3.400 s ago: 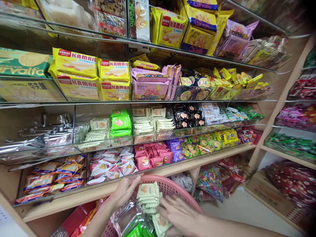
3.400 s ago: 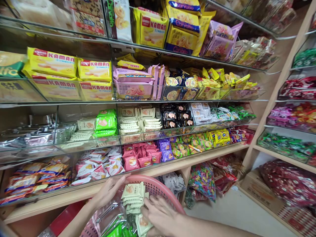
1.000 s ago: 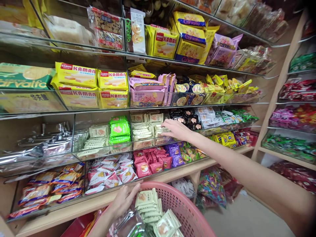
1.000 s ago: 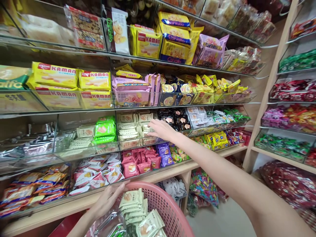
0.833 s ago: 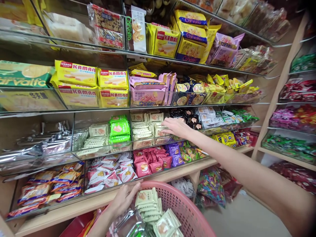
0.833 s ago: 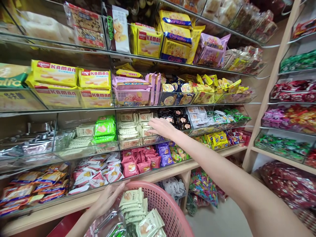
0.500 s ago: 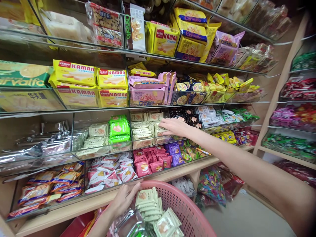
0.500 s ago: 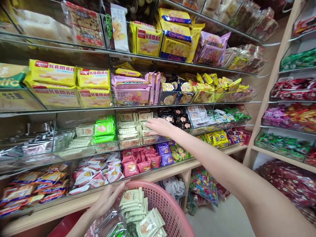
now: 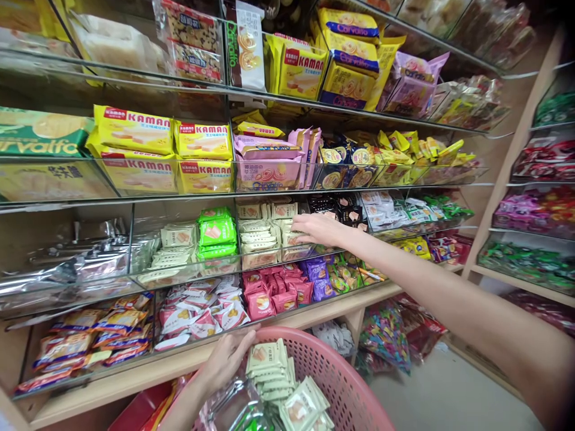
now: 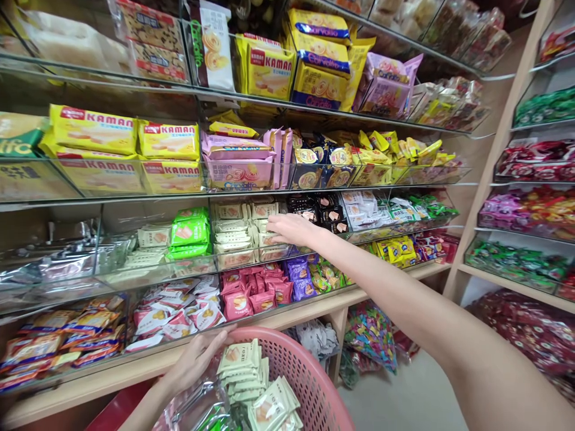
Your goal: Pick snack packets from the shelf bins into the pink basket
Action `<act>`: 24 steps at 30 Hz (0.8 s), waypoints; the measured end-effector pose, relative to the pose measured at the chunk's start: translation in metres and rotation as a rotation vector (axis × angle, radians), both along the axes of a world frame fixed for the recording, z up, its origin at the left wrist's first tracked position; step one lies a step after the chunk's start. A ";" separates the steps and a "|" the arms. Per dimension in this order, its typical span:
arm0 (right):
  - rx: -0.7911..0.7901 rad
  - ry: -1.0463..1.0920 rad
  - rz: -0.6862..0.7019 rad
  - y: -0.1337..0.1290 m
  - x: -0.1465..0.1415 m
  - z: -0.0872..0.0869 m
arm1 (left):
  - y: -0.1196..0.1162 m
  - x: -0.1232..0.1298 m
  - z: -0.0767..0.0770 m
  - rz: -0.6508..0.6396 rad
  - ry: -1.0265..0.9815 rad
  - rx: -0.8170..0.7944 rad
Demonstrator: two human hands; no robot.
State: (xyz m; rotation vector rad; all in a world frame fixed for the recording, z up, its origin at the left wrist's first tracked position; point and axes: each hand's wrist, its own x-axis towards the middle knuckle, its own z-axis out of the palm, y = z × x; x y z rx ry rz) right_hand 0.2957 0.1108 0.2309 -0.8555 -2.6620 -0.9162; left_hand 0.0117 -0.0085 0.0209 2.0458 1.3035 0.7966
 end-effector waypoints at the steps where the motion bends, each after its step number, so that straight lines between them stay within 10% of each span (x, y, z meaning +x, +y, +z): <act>1: -0.018 0.018 0.005 -0.001 0.000 -0.002 | 0.001 0.000 -0.001 -0.008 -0.012 -0.004; 24: -0.235 0.414 0.214 0.000 0.012 -0.016 | 0.003 -0.002 -0.002 0.006 0.028 -0.009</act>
